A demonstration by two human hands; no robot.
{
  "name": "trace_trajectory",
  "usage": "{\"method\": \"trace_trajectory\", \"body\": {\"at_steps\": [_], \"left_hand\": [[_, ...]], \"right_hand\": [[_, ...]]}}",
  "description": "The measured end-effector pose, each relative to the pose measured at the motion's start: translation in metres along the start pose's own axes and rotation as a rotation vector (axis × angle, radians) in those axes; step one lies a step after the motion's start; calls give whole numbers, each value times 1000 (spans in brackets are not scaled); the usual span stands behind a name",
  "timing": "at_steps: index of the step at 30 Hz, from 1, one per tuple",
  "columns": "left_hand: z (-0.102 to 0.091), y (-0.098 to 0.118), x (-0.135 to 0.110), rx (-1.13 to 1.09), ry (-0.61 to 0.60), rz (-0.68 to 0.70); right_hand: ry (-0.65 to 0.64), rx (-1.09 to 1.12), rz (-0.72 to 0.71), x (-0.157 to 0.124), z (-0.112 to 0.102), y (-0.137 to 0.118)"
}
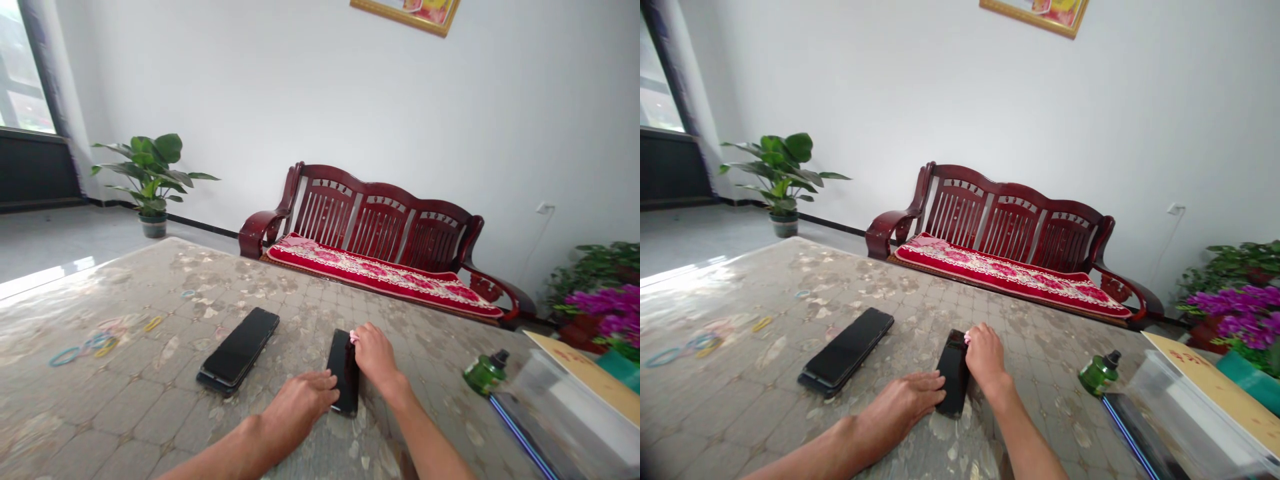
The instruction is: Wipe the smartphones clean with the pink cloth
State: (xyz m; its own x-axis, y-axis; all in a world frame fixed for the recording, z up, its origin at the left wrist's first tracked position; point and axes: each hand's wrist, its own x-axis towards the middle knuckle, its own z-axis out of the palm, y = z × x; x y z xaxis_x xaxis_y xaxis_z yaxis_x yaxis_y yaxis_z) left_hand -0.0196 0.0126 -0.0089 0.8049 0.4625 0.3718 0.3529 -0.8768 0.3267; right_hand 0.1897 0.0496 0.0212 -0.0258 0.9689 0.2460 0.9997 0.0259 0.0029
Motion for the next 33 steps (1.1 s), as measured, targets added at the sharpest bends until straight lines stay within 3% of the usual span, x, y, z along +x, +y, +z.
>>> {"method": "trace_trajectory", "body": {"at_steps": [3,9,14,21,28,33], "left_hand": [[2,-1,-1,15,-4,6],[3,-2,-1,34,-24,-1],[12,-7,0,31,-5,15],[5,-2,0,29,2,13],[9,-5,2,41,19,22],[5,-3,0,39,18,20]], "right_hand": [[-4,31,-48,-3,0,-2],[-41,77,20,-11,-8,8],[-69,135,-110,-23,-10,10],[-46,106,-96,-13,-10,9],[-92,156,-219,-26,-12,5],[-61,149,-145,-10,-7,10]]}}
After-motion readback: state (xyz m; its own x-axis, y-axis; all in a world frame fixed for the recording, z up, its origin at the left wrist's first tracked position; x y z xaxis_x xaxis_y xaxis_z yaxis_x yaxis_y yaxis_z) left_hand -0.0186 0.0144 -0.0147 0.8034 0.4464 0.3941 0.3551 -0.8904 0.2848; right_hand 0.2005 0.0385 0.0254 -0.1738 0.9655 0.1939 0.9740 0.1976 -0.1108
